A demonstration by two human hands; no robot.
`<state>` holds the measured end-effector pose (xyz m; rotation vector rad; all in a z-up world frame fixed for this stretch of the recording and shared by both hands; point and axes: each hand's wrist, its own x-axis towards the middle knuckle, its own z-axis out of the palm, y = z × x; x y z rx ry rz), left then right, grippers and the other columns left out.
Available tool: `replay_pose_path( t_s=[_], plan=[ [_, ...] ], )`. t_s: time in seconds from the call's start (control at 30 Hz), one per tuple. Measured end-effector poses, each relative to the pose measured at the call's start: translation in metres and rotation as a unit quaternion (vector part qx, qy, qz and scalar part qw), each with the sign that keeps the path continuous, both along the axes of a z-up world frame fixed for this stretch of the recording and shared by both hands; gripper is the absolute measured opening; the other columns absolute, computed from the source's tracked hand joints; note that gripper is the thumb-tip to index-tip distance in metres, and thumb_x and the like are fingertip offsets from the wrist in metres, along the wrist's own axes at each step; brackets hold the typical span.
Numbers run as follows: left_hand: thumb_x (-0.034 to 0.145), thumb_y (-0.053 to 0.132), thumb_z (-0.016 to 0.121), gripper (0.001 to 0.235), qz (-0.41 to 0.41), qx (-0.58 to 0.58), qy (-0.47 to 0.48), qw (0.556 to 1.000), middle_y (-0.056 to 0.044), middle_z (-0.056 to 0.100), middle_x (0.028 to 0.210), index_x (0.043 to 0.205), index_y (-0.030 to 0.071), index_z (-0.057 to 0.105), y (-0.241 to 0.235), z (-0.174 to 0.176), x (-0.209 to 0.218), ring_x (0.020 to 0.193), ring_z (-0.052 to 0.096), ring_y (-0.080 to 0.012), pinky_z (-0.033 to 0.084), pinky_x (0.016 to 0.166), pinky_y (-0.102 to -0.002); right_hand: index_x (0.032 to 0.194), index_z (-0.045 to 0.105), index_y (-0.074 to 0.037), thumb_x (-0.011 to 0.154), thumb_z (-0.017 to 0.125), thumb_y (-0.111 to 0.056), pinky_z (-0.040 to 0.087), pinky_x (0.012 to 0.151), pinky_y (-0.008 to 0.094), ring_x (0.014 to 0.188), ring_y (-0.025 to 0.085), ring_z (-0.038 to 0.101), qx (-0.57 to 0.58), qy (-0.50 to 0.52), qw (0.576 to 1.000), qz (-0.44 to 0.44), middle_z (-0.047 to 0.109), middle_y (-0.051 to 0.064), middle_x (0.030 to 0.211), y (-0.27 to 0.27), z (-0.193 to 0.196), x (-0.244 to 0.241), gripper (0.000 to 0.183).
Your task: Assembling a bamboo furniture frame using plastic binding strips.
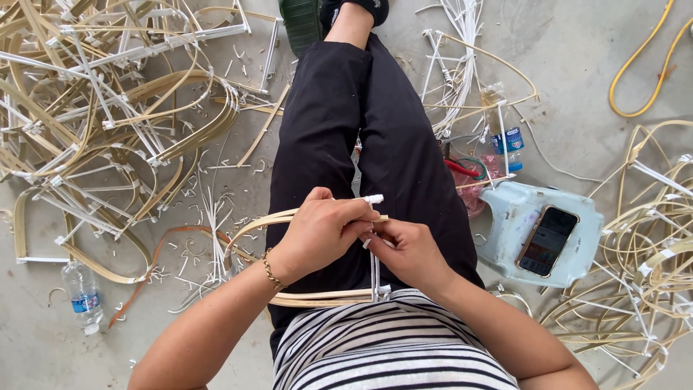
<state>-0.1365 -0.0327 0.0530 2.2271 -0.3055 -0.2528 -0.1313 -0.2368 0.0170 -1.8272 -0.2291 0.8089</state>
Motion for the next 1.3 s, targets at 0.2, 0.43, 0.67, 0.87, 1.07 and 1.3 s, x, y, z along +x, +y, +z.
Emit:
replay_pose_path(
  t_s=[0.2, 0.43, 0.67, 0.87, 1.07, 1.3],
  plan=[
    [0.088, 0.024, 0.075, 0.008, 0.025, -0.007, 0.0, 1.0, 0.005, 0.074, 0.075, 0.09, 0.016, 0.074, 0.001, 0.002, 0.001, 0.06, 0.061, -0.0139, 0.039, 0.078, -0.032, 0.106, 0.076, -0.003, 0.096, 0.07, -0.019, 0.044, 0.048, 0.025, 0.053, 0.006, 0.054, 0.025, -0.082, 0.996, 0.003, 0.066, 0.004, 0.066, -0.001, -0.006, -0.005, 0.02],
    [0.089, 0.024, 0.076, 0.009, 0.043, -0.001, -0.037, 0.998, 0.007, 0.075, 0.08, 0.088, 0.016, 0.073, -0.003, -0.004, -0.002, 0.062, 0.063, -0.0126, 0.039, 0.079, -0.033, 0.106, 0.076, -0.003, 0.095, 0.071, -0.016, 0.052, 0.053, 0.022, 0.062, 0.005, 0.068, 0.039, -0.1, 0.994, -0.016, 0.077, 0.005, 0.08, 0.0, -0.006, -0.006, 0.018],
    [0.087, 0.024, 0.076, 0.007, 0.04, 0.012, -0.04, 0.998, 0.007, 0.074, 0.077, 0.089, 0.018, 0.074, -0.006, -0.002, -0.002, 0.061, 0.061, -0.0128, 0.037, 0.077, -0.034, 0.105, 0.077, -0.004, 0.092, 0.073, -0.017, 0.051, 0.052, 0.025, 0.058, 0.007, 0.064, -0.018, -0.087, 0.996, -0.005, 0.074, 0.005, 0.074, -0.002, -0.003, -0.004, 0.018],
    [0.088, 0.017, 0.07, 0.002, 0.008, 0.027, 0.034, 0.999, 0.011, 0.073, 0.077, 0.089, 0.018, 0.072, 0.002, 0.0, 0.0, 0.06, 0.06, -0.009, 0.035, 0.077, -0.034, 0.125, 0.066, -0.004, 0.092, 0.07, -0.011, 0.054, 0.078, 0.026, 0.076, 0.007, 0.059, 0.147, -0.007, 0.988, 0.038, 0.064, 0.001, 0.087, -0.044, -0.021, 0.013, 0.034],
    [0.088, 0.02, 0.072, 0.004, -0.024, 0.022, 0.023, 0.999, 0.008, 0.066, 0.085, 0.091, 0.019, 0.073, -0.003, 0.006, 0.002, 0.058, 0.053, -0.0119, 0.035, 0.077, -0.033, 0.108, 0.073, -0.007, 0.088, 0.075, -0.01, 0.046, 0.061, 0.024, 0.066, 0.007, 0.054, 0.039, -0.093, 0.994, 0.048, 0.057, -0.002, 0.078, -0.031, -0.013, 0.028, 0.02],
    [0.089, 0.02, 0.072, 0.008, -0.023, 0.039, 0.0, 0.999, 0.006, 0.065, 0.089, 0.096, 0.021, 0.075, -0.001, 0.005, -0.002, 0.063, 0.051, -0.015, 0.036, 0.078, -0.033, 0.099, 0.074, -0.007, 0.089, 0.076, -0.012, 0.043, 0.056, 0.025, 0.062, 0.008, 0.049, 0.025, -0.13, 0.991, 0.003, 0.053, -0.001, 0.078, -0.015, -0.016, 0.026, 0.011]
  ],
)
